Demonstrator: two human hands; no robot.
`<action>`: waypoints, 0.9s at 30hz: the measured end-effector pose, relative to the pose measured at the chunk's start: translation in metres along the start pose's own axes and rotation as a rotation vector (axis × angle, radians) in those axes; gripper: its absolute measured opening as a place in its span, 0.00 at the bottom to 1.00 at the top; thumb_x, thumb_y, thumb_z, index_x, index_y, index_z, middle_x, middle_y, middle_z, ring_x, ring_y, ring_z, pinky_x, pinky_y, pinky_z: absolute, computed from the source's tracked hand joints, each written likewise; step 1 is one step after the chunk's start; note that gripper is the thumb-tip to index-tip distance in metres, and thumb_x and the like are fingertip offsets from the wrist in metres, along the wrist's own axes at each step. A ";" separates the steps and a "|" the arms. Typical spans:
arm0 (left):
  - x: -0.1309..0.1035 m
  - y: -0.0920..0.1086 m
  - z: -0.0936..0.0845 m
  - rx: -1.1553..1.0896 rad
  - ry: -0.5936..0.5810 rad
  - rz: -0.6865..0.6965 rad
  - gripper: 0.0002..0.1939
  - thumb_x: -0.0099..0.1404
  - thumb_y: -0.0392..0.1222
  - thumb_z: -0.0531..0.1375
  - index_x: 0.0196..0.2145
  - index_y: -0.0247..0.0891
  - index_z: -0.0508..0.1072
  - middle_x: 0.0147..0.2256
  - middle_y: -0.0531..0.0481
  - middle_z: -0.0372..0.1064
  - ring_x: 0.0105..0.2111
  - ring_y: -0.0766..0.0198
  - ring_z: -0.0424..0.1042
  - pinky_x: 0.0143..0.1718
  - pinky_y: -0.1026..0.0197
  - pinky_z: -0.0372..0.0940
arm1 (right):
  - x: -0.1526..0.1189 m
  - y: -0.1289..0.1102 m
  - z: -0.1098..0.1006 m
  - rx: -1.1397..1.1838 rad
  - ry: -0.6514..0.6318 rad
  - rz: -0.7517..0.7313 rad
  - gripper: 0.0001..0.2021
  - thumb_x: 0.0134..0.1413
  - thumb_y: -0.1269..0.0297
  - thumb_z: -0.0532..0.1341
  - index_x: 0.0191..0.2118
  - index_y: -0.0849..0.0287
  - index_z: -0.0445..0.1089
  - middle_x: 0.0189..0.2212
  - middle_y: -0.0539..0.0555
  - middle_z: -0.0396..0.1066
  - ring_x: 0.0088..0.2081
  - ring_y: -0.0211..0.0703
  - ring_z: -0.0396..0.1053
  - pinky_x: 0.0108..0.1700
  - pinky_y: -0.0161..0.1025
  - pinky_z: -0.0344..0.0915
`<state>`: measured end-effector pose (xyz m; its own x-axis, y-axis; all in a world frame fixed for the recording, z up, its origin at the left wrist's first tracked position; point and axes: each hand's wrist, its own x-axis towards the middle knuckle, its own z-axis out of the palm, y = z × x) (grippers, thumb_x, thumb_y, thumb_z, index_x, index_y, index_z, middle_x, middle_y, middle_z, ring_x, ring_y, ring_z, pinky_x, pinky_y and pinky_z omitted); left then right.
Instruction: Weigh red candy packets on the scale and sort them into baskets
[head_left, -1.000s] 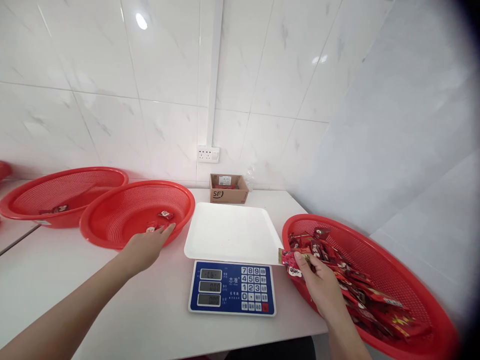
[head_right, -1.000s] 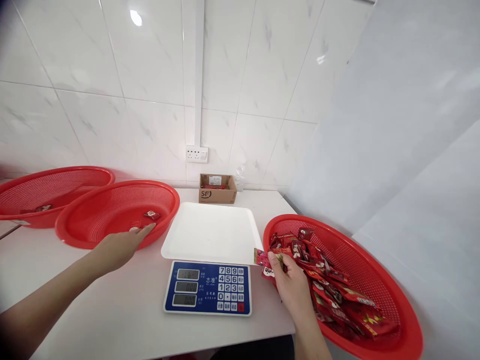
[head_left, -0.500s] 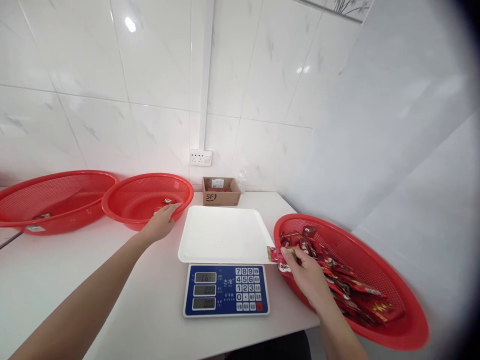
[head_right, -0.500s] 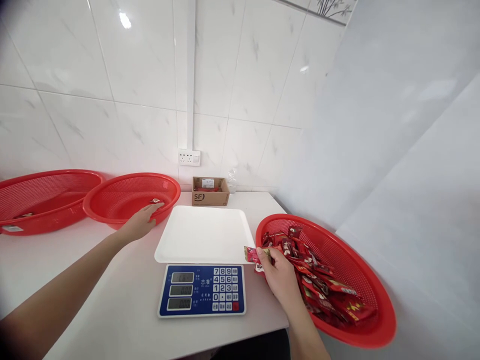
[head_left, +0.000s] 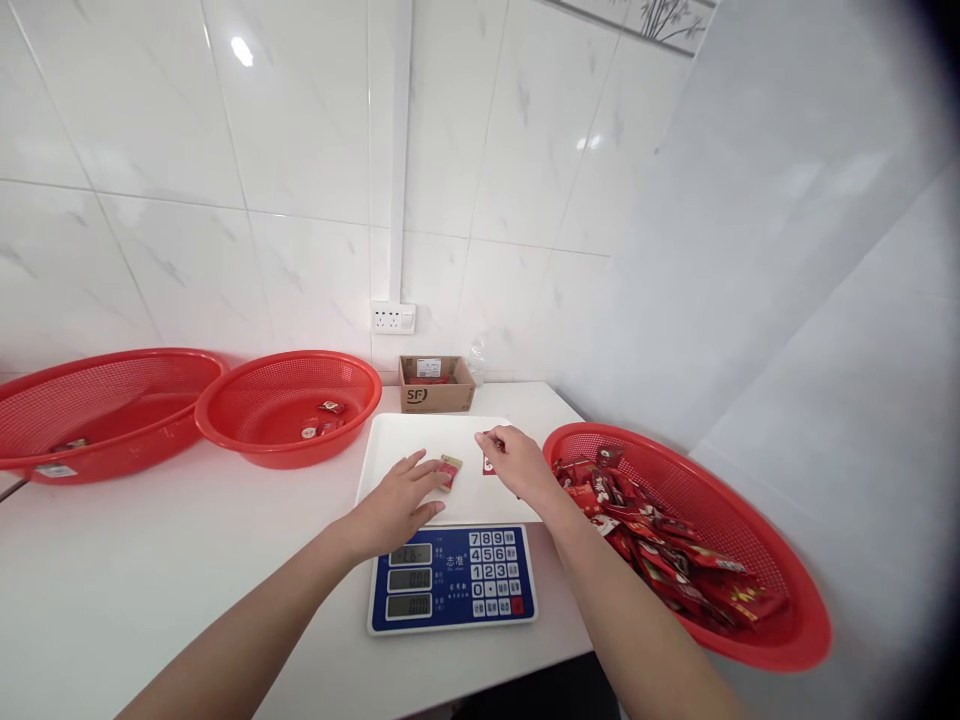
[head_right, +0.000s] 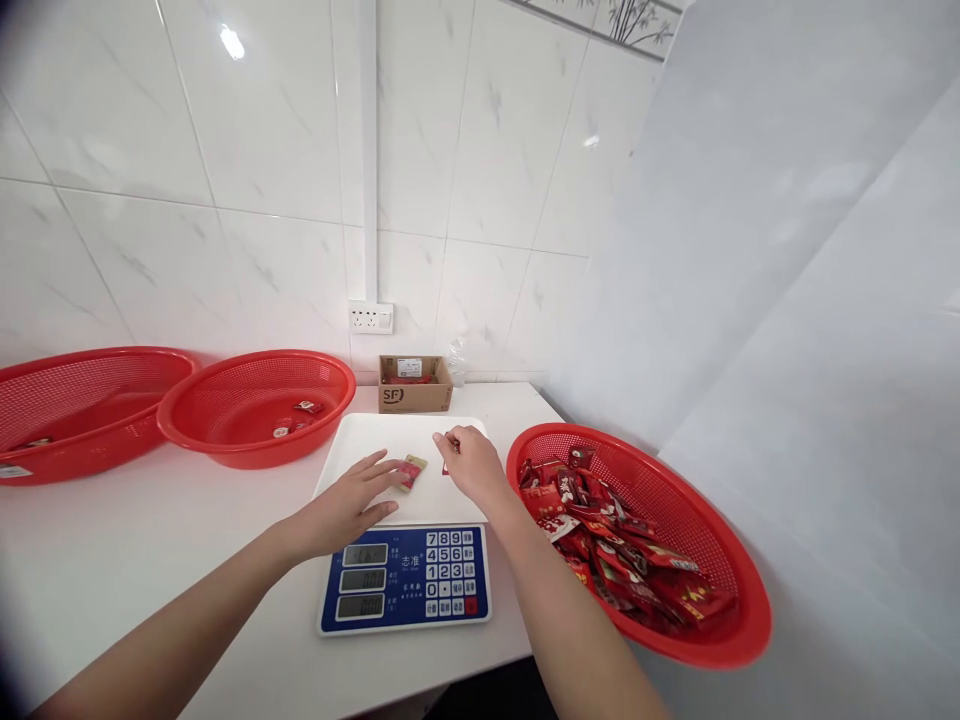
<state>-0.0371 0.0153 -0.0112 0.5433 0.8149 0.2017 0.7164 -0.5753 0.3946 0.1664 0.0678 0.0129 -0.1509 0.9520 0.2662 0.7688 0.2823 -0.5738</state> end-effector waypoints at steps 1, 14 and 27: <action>0.001 -0.001 -0.001 0.021 -0.029 0.011 0.19 0.67 0.42 0.50 0.55 0.45 0.62 0.59 0.49 0.58 0.63 0.53 0.45 0.59 0.46 0.53 | -0.002 0.000 -0.001 0.010 -0.014 -0.002 0.16 0.57 0.54 0.50 0.30 0.58 0.69 0.36 0.56 0.71 0.35 0.44 0.69 0.36 0.38 0.63; 0.013 0.004 0.010 0.284 0.015 -0.094 0.16 0.67 0.43 0.50 0.48 0.35 0.70 0.51 0.38 0.66 0.56 0.47 0.59 0.56 0.44 0.54 | -0.005 0.006 0.002 0.017 -0.154 0.019 0.17 0.56 0.62 0.54 0.49 0.60 0.68 0.50 0.60 0.66 0.45 0.47 0.69 0.47 0.44 0.65; 0.024 0.001 0.000 0.109 -0.010 -0.009 0.15 0.67 0.46 0.50 0.43 0.39 0.72 0.46 0.43 0.72 0.54 0.52 0.63 0.54 0.48 0.58 | 0.017 0.008 0.006 0.008 -0.172 -0.077 0.23 0.55 0.64 0.55 0.56 0.64 0.61 0.57 0.62 0.61 0.58 0.48 0.57 0.59 0.44 0.53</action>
<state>-0.0238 0.0342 -0.0065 0.5410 0.8195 0.1894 0.7642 -0.5729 0.2962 0.1661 0.0867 0.0083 -0.3133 0.9337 0.1735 0.7459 0.3550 -0.5636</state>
